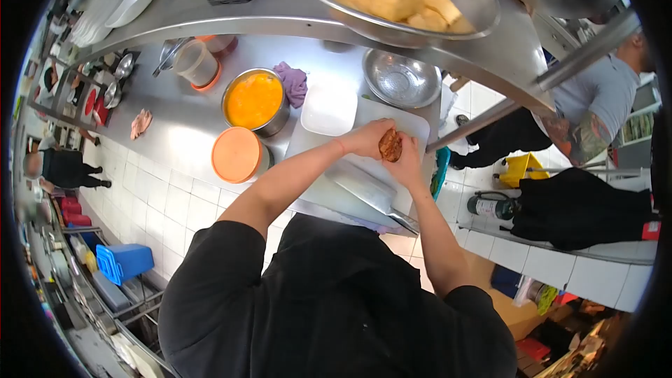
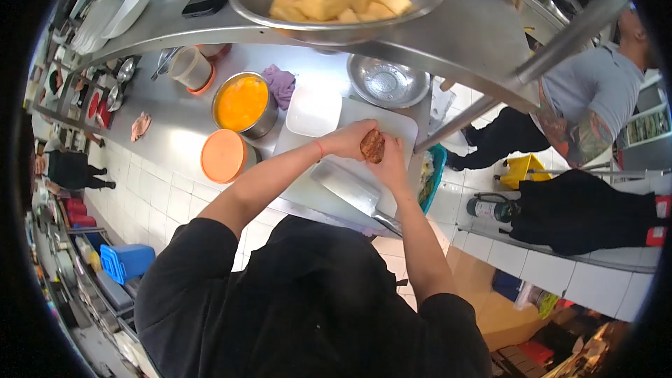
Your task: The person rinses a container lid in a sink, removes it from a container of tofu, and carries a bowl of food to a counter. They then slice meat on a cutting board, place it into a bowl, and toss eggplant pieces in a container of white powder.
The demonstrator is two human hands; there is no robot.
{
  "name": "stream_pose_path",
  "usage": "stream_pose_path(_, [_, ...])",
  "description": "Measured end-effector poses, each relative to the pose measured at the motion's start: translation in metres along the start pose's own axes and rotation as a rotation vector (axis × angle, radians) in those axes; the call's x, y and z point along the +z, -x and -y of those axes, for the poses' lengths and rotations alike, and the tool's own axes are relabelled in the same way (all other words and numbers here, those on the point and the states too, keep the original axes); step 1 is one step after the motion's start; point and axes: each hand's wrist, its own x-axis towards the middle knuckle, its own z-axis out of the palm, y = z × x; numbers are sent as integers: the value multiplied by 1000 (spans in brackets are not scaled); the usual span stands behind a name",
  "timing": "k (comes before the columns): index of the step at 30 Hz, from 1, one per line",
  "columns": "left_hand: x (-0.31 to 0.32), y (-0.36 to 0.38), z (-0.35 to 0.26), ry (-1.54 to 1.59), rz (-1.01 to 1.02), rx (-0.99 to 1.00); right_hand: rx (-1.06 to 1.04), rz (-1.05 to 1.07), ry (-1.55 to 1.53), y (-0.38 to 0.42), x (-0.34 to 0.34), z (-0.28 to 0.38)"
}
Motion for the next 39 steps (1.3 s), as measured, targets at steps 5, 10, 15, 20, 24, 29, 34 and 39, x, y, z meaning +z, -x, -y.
stream_pose_path(5, [-16,21,-4,109,-186,-102,-167,261,79,-55,-11,0])
stream_pose_path(10, [-14,4,-6,133,-164,-190,-52,384,86,-65,-21,3])
stream_pose_path(15, [-26,-3,2,95,-3,-232,82,388,39,-58,-16,-6])
stream_pose_path(20, [-20,-10,7,100,16,-208,44,333,-21,-44,-13,-22])
stream_pose_path(24, [-23,-9,3,69,-3,-195,15,276,-78,-28,-19,-23])
stream_pose_path(29, [-24,-7,7,104,-16,-232,39,193,-110,-10,-22,-27])
stream_pose_path(34, [-31,3,-1,139,-71,-260,31,106,-159,0,-24,-13])
stream_pose_path(39, [-48,33,-24,11,-25,-292,-12,59,-23,7,-24,-9])
